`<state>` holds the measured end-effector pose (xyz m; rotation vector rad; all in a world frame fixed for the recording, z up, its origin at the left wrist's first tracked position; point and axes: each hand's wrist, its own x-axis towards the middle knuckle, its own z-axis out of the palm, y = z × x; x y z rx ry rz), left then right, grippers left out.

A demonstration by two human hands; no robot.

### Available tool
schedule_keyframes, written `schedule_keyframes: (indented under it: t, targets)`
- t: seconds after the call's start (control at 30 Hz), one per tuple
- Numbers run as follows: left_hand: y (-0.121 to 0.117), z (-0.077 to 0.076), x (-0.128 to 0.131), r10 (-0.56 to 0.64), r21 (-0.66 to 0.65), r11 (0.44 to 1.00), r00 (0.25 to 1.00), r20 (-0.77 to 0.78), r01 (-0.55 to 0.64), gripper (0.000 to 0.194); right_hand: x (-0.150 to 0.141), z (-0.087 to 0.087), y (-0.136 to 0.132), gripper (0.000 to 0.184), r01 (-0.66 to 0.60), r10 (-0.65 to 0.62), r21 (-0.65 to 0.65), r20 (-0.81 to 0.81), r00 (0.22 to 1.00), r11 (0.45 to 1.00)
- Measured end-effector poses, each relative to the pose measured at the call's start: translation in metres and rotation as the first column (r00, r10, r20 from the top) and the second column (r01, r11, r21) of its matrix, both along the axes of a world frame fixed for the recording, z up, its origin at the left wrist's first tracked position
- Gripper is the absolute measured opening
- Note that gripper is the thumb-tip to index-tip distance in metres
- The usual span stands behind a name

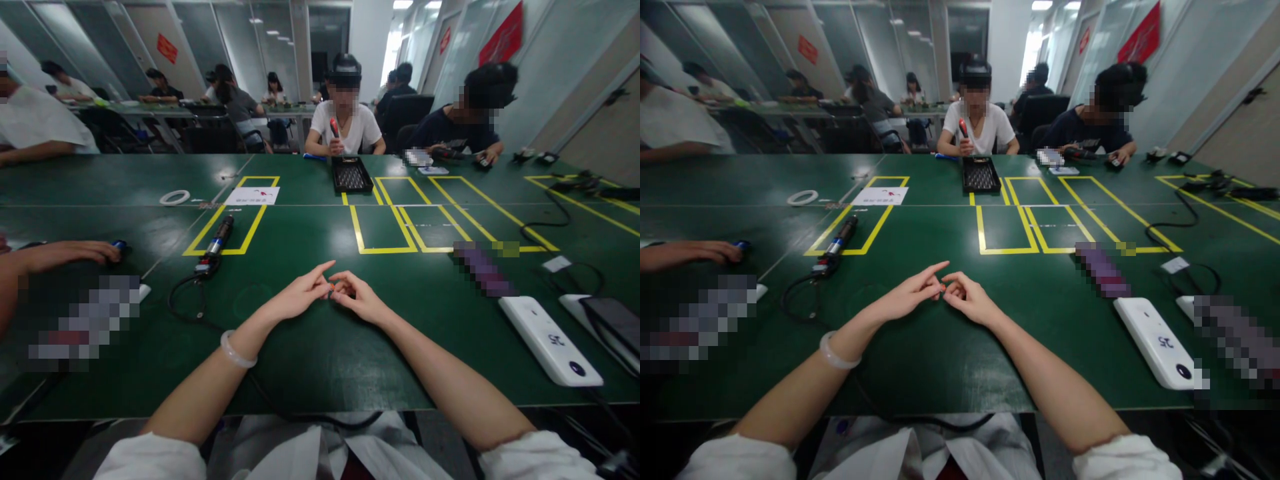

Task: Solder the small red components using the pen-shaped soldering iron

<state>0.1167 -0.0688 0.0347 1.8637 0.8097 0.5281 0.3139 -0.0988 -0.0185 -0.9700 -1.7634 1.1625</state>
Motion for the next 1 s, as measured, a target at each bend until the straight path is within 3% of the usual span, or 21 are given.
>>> schedule_keyframes:
  t: [0.13, 0.5, 0.67, 0.8, 1.0]
  targets:
    - [-0.003, -0.011, -0.001, -0.04, -0.155, 0.987, 0.997, 0.064, 0.05, 0.069, -0.002, 0.001, -0.002, 0.023, -0.061, 0.061, -0.003, -0.013, 0.998, 0.998]
    - [0.002, -0.033, -0.002, 0.03, -0.125, 0.992, 0.992, 0.125, -0.014, 0.057, -0.002, 0.004, 0.0, 0.016, 0.073, -0.083, 0.088, 0.119, 0.989, 0.993]
    - [0.0, -0.03, -0.002, 0.062, 0.007, 0.998, 0.994, 0.089, -0.063, 0.05, -0.002, 0.004, 0.001, 0.013, 0.144, -0.163, 0.146, 0.126, 0.979, 0.979]
    - [-0.003, -0.023, 0.0, 0.095, 0.139, 0.985, 0.995, 0.039, -0.1, 0.029, -0.001, 0.003, 0.003, 0.013, 0.17, -0.182, 0.097, 0.122, 0.976, 0.981]
    - [-0.004, -0.022, -0.001, 0.131, 0.17, 0.977, 0.991, 0.016, -0.131, 0.024, -0.002, 0.001, 0.003, 0.02, 0.148, -0.154, 0.073, 0.076, 0.985, 0.986]
